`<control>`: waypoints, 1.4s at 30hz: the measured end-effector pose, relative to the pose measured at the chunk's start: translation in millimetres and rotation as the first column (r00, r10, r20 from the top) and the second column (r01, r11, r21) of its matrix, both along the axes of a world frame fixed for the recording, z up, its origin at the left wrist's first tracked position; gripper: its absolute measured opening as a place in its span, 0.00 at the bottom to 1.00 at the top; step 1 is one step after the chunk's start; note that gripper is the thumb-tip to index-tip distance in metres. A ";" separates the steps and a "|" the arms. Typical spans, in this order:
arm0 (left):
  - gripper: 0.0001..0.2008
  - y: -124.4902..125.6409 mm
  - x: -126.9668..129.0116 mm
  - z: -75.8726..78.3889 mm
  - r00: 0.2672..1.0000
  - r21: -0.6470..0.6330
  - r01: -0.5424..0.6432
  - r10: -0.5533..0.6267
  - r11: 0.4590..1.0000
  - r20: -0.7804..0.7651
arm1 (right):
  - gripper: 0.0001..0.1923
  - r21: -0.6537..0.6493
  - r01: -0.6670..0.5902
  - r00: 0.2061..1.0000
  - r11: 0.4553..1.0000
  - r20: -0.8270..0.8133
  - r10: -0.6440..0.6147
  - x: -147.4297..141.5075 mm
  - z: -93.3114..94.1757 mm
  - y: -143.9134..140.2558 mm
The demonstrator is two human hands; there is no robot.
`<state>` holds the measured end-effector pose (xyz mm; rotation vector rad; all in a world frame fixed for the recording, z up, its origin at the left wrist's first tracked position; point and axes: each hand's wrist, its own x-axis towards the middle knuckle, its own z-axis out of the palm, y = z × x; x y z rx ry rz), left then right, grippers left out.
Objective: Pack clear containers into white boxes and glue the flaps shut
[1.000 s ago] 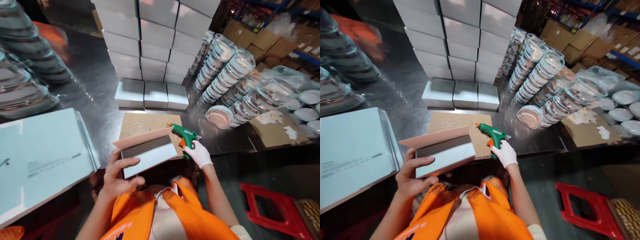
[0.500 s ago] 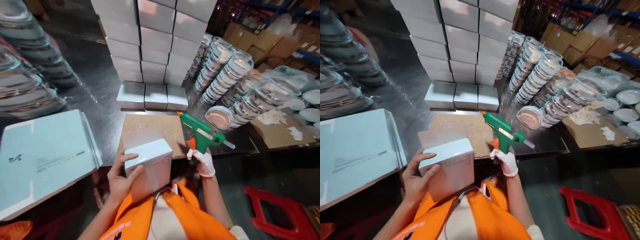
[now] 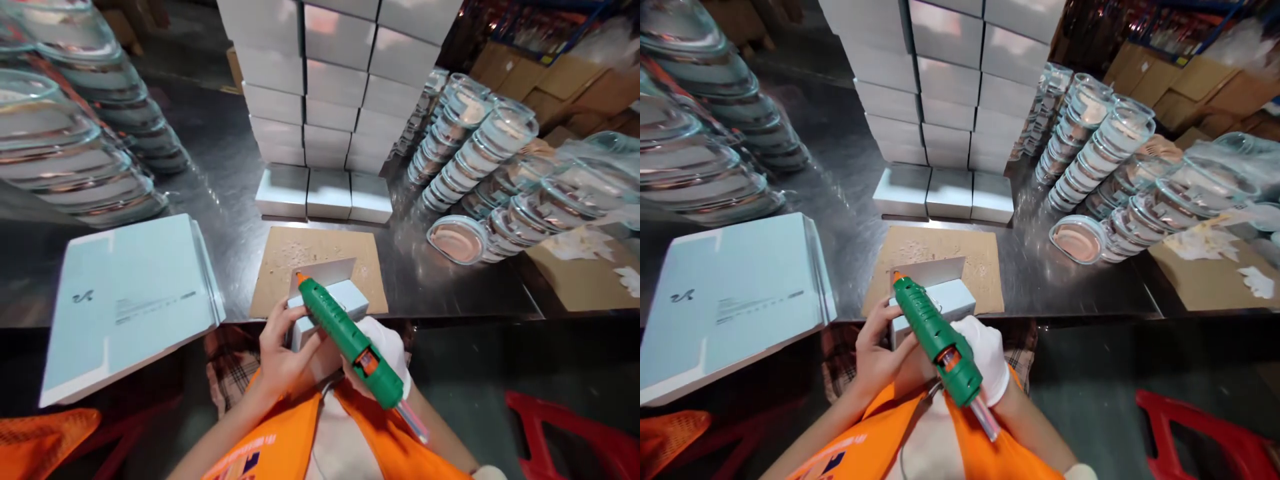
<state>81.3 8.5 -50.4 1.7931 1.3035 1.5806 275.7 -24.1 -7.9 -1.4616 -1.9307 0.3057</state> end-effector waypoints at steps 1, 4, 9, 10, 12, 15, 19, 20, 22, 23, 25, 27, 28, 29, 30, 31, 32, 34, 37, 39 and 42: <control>0.10 -0.6 0.0 0.0 1.000 0.000 0.003 -0.003 1.000 -0.002 | 0.11 0.056 -0.008 0.999 0.998 0.045 0.006 -1.5 0.2 3.1; 0.10 -2.4 -1.5 -0.4 1.000 -0.003 -0.007 0.007 1.000 -0.017 | 0.10 0.151 0.005 0.992 0.989 0.123 -0.024 1.8 0.8 8.7; 0.10 -4.5 -11.2 -4.2 0.997 -0.031 -0.065 0.064 0.997 -0.033 | 0.09 -0.113 0.119 0.970 0.986 -0.200 -0.140 28.6 -5.5 7.2; 0.10 -4.8 -13.6 -5.1 0.997 -0.047 -0.074 0.073 0.996 -0.025 | 0.10 -0.203 0.144 0.925 0.969 -0.319 -0.205 34.6 -8.9 7.9; 0.10 -5.6 -17.6 -6.7 0.997 -0.100 -0.080 0.081 0.992 0.007 | 0.12 -0.382 0.185 0.804 0.906 -0.471 -0.363 45.3 -17.2 13.5; 0.12 -6.5 -20.5 -7.7 0.994 -0.201 -0.051 0.069 0.978 0.086 | 0.18 -0.537 0.218 0.703 0.815 -0.493 -0.513 58.1 -30.2 35.1; 0.14 -6.0 -21.3 -6.3 0.984 -0.285 -0.010 0.061 0.958 0.169 | 0.31 -0.652 0.172 0.681 0.739 -0.463 -0.567 81.3 -38.5 75.3; 0.14 -5.5 -21.6 -5.3 0.981 -0.287 -0.010 0.064 0.958 0.181 | 0.32 -0.671 0.178 0.684 0.720 -0.441 -0.581 88.7 -37.5 82.5; 0.14 -4.0 -22.6 -2.6 0.977 -0.278 -0.005 0.063 0.961 0.202 | 0.29 -0.678 0.236 0.690 0.696 -0.387 -0.611 101.4 -31.2 89.9; 0.14 -3.1 -22.9 -0.8 0.975 -0.272 0.002 0.059 0.962 0.214 | 0.27 -0.666 0.283 0.689 0.691 -0.360 -0.629 104.9 -26.1 90.1; 0.14 -1.2 -22.9 3.2 0.971 -0.265 0.019 0.045 0.964 0.235 | 0.20 -0.594 0.361 0.681 0.719 -0.358 -0.638 101.7 -13.1 85.9; 0.14 0.7 -21.6 6.8 0.968 -0.259 0.049 0.018 0.965 0.252 | 0.15 -0.503 0.307 0.700 0.808 -0.455 -0.550 84.0 0.8 80.8; 0.14 1.5 -20.6 7.9 0.966 -0.258 0.073 -0.003 0.963 0.260 | 0.17 -0.475 0.206 0.714 0.855 -0.524 -0.464 71.3 6.9 79.8; 0.15 2.1 -19.6 8.4 0.964 -0.259 0.101 -0.030 0.961 0.264 | 0.21 -0.466 0.064 0.714 0.882 -0.596 -0.367 57.7 11.9 80.2; 0.15 2.5 -18.8 8.0 0.962 -0.261 0.128 -0.056 0.957 0.266 | 0.24 -0.473 -0.092 0.693 0.876 -0.663 -0.285 44.5 15.4 82.0; 0.16 2.8 -18.1 6.9 0.962 -0.267 0.144 -0.072 0.953 0.264 | 0.25 -0.490 -0.229 0.656 0.841 -0.716 -0.238 33.1 17.2 84.6; 0.16 3.1 -17.6 5.3 0.963 -0.274 0.146 -0.074 0.951 0.258 | 0.25 -0.501 -0.324 0.616 0.802 -0.756 -0.224 24.5 17.3 87.4; 0.18 4.4 -17.4 1.6 0.968 -0.279 0.118 -0.047 0.953 0.248 | 0.26 -0.492 -0.379 0.563 0.784 -0.795 -0.227 17.2 13.7 91.6; 0.23 9.0 -17.6 -0.3 0.919 -0.219 0.121 -0.026 0.968 0.393 | 0.36 -0.367 -0.415 0.602 0.832 -0.797 -0.051 28.1 6.5 90.7; 0.30 12.9 -18.5 2.3 0.839 -0.143 0.214 -0.107 0.966 0.533 | 0.45 -0.267 -0.549 0.639 0.792 -0.745 0.193 40.8 5.7 87.7; 0.31 17.4 -22.1 8.4 0.806 -0.041 0.307 -0.236 0.951 0.543 | 0.45 -0.191 -0.667 0.667 0.720 -0.583 0.463 50.3 9.0 85.0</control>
